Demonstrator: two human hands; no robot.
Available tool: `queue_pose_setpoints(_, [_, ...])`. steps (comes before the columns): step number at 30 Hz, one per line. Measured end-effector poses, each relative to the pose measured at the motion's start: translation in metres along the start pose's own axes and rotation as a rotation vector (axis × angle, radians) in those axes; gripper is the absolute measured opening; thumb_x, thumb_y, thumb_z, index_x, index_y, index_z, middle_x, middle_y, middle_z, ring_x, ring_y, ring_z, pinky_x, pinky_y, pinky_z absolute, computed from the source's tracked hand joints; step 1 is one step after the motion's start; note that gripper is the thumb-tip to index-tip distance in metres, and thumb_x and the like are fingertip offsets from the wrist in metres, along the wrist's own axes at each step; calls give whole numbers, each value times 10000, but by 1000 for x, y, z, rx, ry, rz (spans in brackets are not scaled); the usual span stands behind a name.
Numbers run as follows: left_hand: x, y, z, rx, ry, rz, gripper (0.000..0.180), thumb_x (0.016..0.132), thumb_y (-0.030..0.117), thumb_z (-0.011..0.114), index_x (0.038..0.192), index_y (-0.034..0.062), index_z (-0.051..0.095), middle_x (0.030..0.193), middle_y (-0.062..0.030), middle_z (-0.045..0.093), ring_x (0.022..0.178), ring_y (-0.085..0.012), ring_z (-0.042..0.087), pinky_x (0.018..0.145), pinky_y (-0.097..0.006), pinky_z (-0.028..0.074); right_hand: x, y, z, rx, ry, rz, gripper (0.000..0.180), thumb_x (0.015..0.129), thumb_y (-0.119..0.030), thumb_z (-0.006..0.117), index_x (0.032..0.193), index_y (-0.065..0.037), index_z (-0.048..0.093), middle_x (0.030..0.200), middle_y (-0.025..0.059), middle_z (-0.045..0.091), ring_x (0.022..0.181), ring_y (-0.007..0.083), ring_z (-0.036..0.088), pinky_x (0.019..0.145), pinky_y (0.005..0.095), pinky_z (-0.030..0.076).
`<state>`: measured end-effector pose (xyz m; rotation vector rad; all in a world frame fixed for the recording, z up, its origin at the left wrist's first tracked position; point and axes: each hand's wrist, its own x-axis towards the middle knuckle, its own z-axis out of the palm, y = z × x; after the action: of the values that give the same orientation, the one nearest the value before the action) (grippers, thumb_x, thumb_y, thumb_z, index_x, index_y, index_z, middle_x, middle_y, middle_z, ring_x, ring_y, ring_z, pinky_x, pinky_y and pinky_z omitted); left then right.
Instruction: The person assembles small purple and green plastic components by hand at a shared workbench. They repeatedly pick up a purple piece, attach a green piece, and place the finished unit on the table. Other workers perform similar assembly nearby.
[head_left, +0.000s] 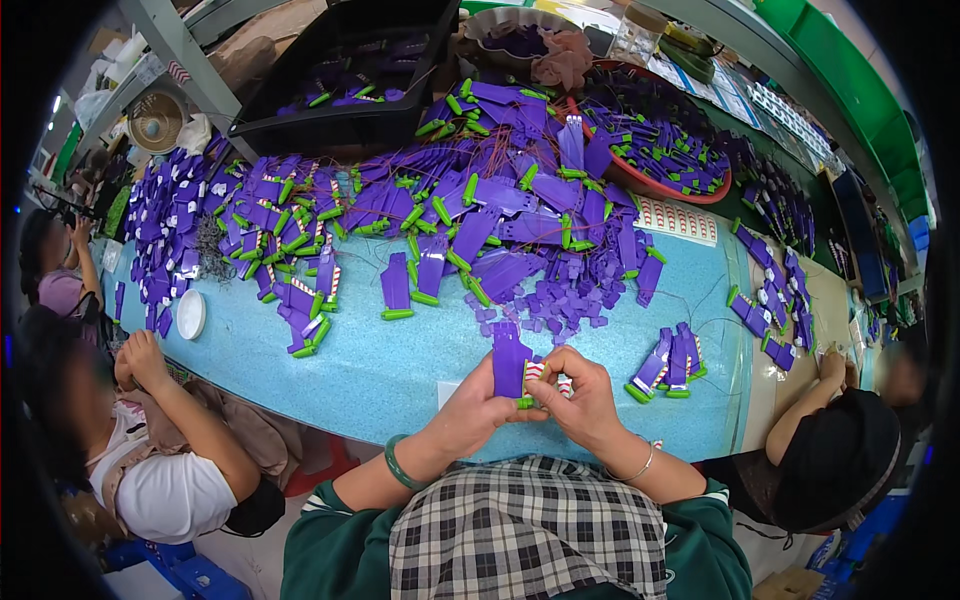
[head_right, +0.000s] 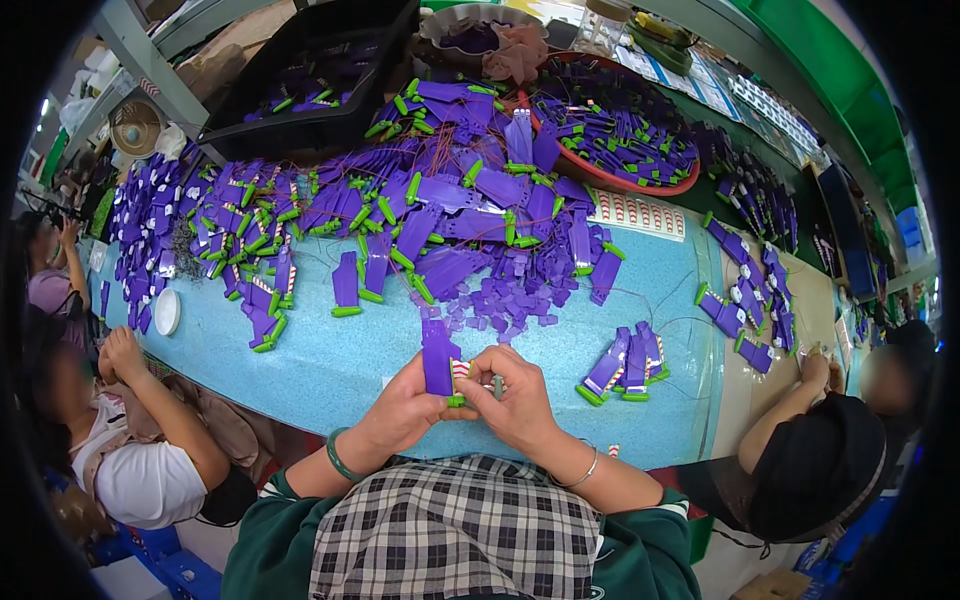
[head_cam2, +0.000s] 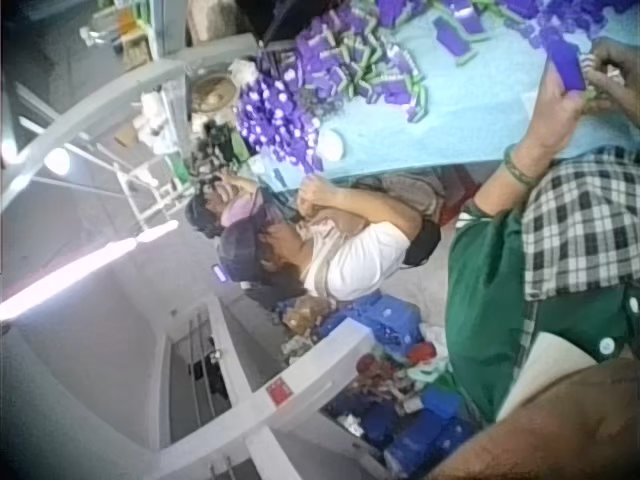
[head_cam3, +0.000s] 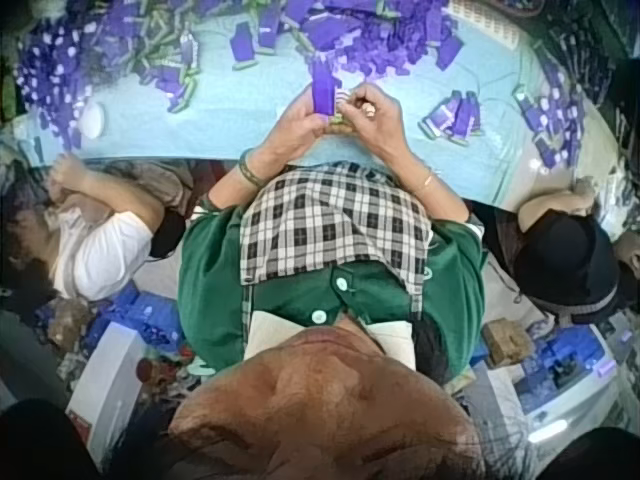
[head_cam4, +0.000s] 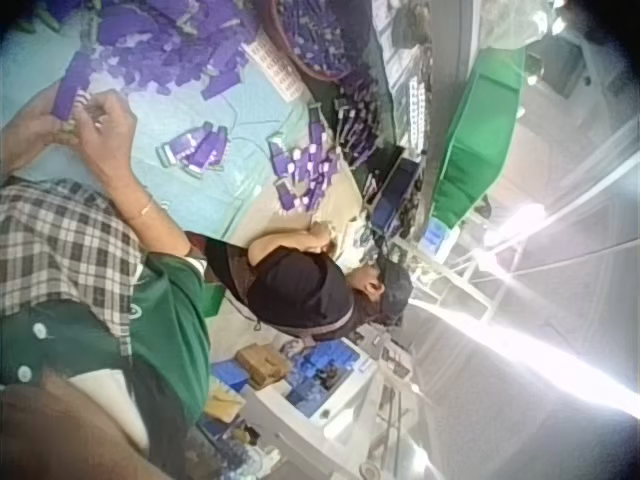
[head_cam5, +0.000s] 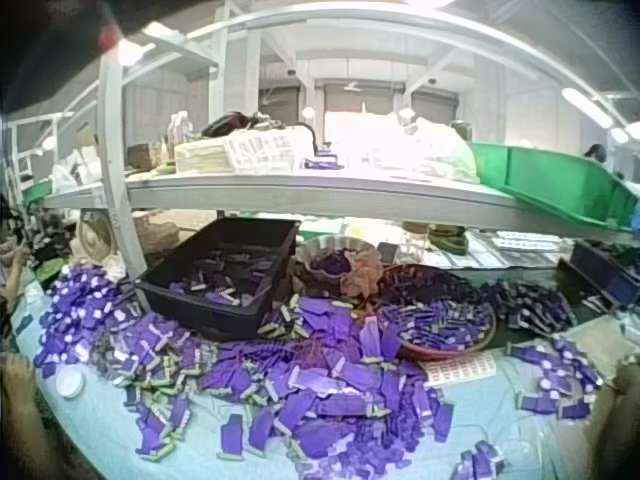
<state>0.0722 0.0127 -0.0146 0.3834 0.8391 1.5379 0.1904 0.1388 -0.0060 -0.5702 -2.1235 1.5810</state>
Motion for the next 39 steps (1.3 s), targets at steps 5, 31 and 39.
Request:
queue_pose_setpoints(5, [2, 1, 5, 195, 64, 2, 312, 933, -10, 479, 1232, 28, 400, 1185, -98, 501, 1090, -194, 561, 888, -373, 555, 1, -2, -1, -67, 24, -75, 154, 751, -65, 735, 724, -29, 588, 681, 56, 585, 636, 177, 532, 581, 299, 422])
queue_pose_setpoints(31, [10, -12, 8, -277, -325, -373, 354, 972, 369, 392, 857, 54, 506, 610, -61, 472, 472, -161, 466, 424, -269, 372, 3, -5, -7, 331, -289, 111, 293, 794, -171, 716, 1003, 21, 645, 1078, 127, 611, 970, 199, 598, 846, 329, 482])
queue_pose_setpoints(39, [3, 27, 18, 945, 43, 688, 126, 859, 117, 614, 926, 34, 548, 853, -95, 619, 722, -224, 610, 613, -339, 492, 11, -12, -21, 859, -183, 268, 331, 923, -226, 540, 1159, -1, 601, 1137, 67, 584, 1028, 143, 567, 918, 298, 447])
